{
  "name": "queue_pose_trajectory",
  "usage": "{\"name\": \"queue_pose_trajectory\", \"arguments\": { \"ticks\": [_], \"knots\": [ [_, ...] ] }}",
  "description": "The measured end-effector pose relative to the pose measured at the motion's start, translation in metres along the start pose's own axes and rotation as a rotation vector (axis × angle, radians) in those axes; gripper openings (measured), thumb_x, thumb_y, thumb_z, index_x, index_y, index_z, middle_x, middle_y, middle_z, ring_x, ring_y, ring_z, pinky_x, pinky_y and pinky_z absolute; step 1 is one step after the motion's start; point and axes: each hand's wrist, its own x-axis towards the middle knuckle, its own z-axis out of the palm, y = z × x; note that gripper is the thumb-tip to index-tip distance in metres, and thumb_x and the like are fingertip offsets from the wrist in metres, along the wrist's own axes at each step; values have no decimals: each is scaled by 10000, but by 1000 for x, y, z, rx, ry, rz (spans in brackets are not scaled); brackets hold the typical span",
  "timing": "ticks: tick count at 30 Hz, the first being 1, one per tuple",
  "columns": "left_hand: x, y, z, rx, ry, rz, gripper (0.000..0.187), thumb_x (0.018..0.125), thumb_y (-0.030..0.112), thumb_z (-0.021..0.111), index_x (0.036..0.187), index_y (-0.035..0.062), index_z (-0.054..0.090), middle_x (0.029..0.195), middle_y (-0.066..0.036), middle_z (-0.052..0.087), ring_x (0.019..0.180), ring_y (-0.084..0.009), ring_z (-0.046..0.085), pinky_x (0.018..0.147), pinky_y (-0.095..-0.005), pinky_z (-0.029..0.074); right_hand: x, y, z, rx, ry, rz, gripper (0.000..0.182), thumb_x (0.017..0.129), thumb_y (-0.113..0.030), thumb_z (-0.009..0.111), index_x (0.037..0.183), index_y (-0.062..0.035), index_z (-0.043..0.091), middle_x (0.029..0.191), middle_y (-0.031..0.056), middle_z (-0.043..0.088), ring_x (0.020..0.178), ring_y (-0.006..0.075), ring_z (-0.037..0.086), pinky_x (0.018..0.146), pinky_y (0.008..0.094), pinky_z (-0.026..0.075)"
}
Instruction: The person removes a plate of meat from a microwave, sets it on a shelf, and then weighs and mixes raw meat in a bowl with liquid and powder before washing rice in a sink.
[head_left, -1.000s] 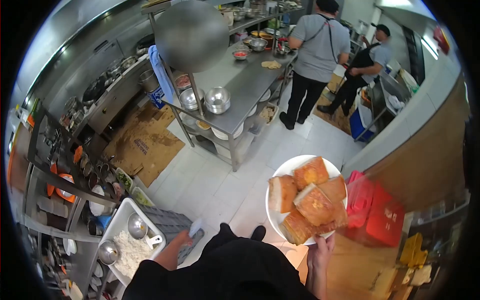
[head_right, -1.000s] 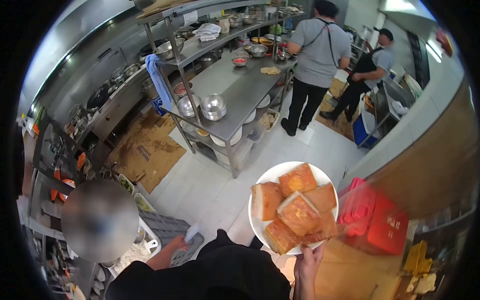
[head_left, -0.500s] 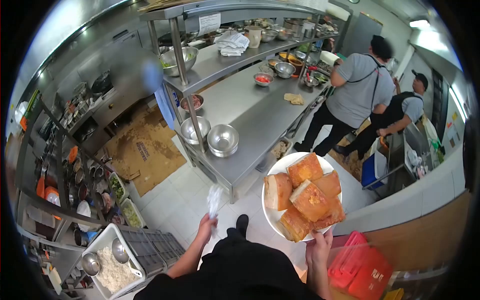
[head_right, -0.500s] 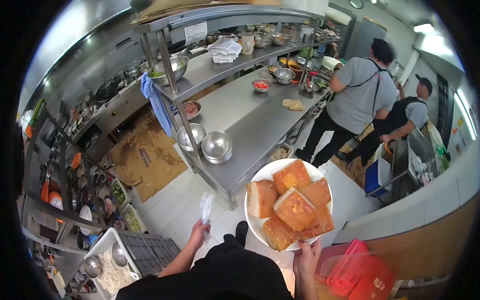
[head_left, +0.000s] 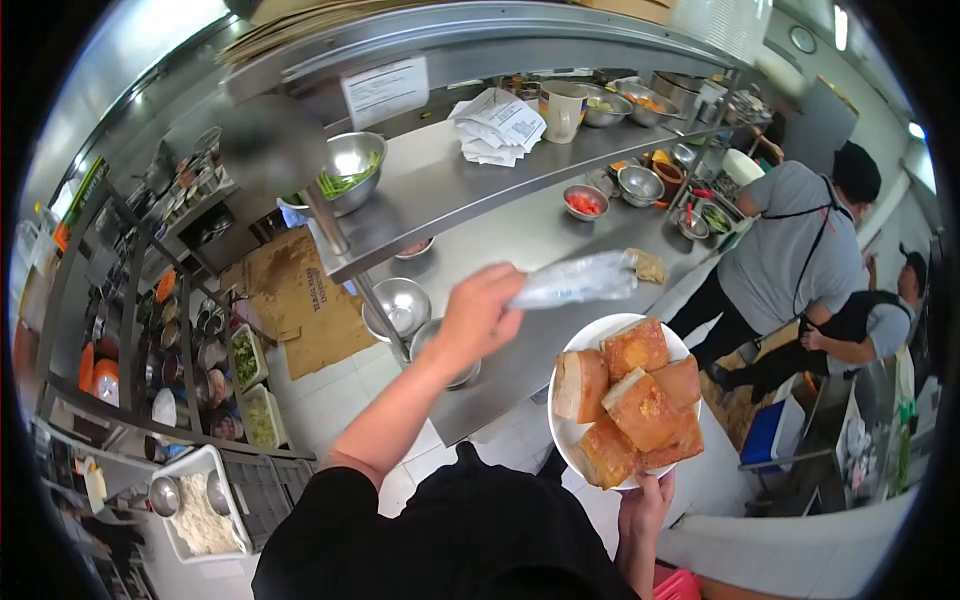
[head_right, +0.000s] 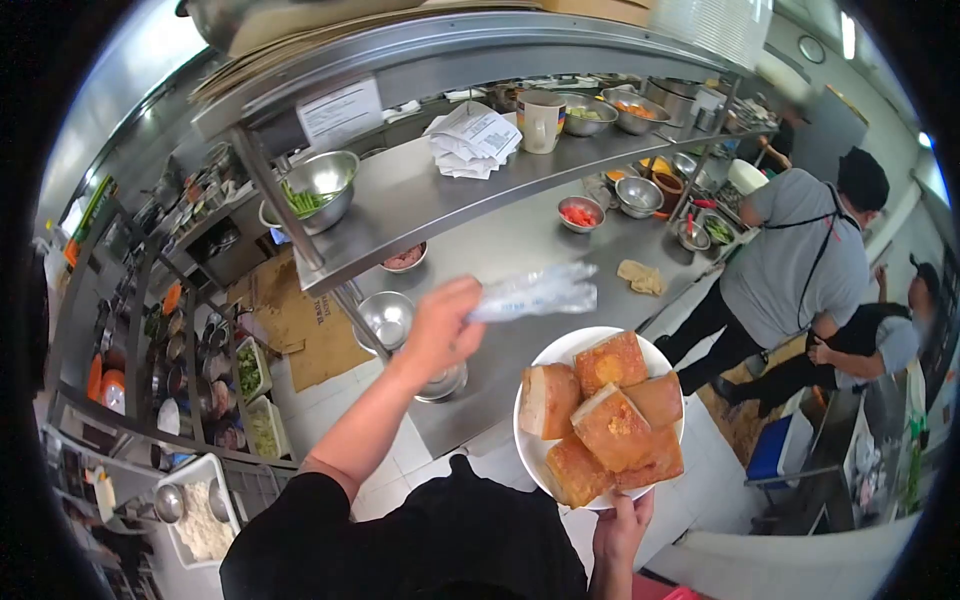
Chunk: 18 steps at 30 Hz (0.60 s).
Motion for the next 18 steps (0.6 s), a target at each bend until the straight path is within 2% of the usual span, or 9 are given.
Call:
{"name": "queue_pose_trajectory", "arguments": {
  "ticks": [1,4,7,10,11,14,15,16,18],
  "knots": [
    [20,-2,1,45,104,44,263,710,41,607,967,-3,644,855,-160,588,815,-354,613,682,-406,506,24,-4,-7,-20,-43,10,614,839,-16,547,1432,-2,387,1366,127,539,1234,277,571,1011,438,495],
    [83,-13,0,212,317,112,320,701,30,624,1020,0,631,938,-174,606,855,-380,615,710,-426,516,96,-16,-18,-15,-150,60,591,851,-13,538,1425,-5,398,1363,128,542,1238,274,568,1015,442,492],
    [141,-26,0,366,434,0,367,718,29,657,1082,2,625,996,-187,622,890,-408,620,739,-447,518,162,-33,-24,-15,-205,122,582,858,23,524,1423,-2,387,1346,132,541,1152,253,621,939,397,552],
    [198,-26,-1,391,450,-30,325,752,57,715,1042,-29,595,989,-214,613,890,-442,596,753,-428,498,208,-71,-14,-90,-330,254,555,867,9,528,1411,-9,417,1364,136,545,1188,270,609,959,429,548],
    [211,-30,0,442,431,-92,411,759,113,768,1120,-8,611,1026,-216,643,924,-435,620,783,-425,508,226,-74,-16,-97,-360,270,609,860,28,523,1445,-23,360,1348,135,538,1155,273,627,866,455,611],
    [242,-31,12,529,480,-196,437,765,124,775,1154,2,617,1039,-210,674,939,-412,651,790,-425,520,269,-90,-17,-96,-432,292,601,867,36,519,1445,-21,362,1340,134,544,1153,266,627,866,452,610],
    [253,-40,10,503,437,-312,440,778,182,788,1136,-10,618,1025,-212,692,932,-392,669,795,-427,527,280,-101,-10,-106,-431,316,601,867,36,519,1445,-21,362,1340,134,544,1153,266,627,866,452,610],
    [257,-40,14,521,443,-314,440,778,182,788,1136,-10,618,1025,-212,692,932,-392,669,795,-427,527,290,-100,-12,-105,-449,325,599,870,40,519,1445,-21,362,1339,132,547,1156,261,625,880,447,602],
    [258,-44,24,565,505,-335,418,785,217,772,1103,3,606,910,-202,700,821,-400,676,737,-459,537,308,-95,-21,-101,-478,341,598,873,44,519,1446,-21,362,1337,130,549,1158,257,622,893,442,594]
  ]
}}
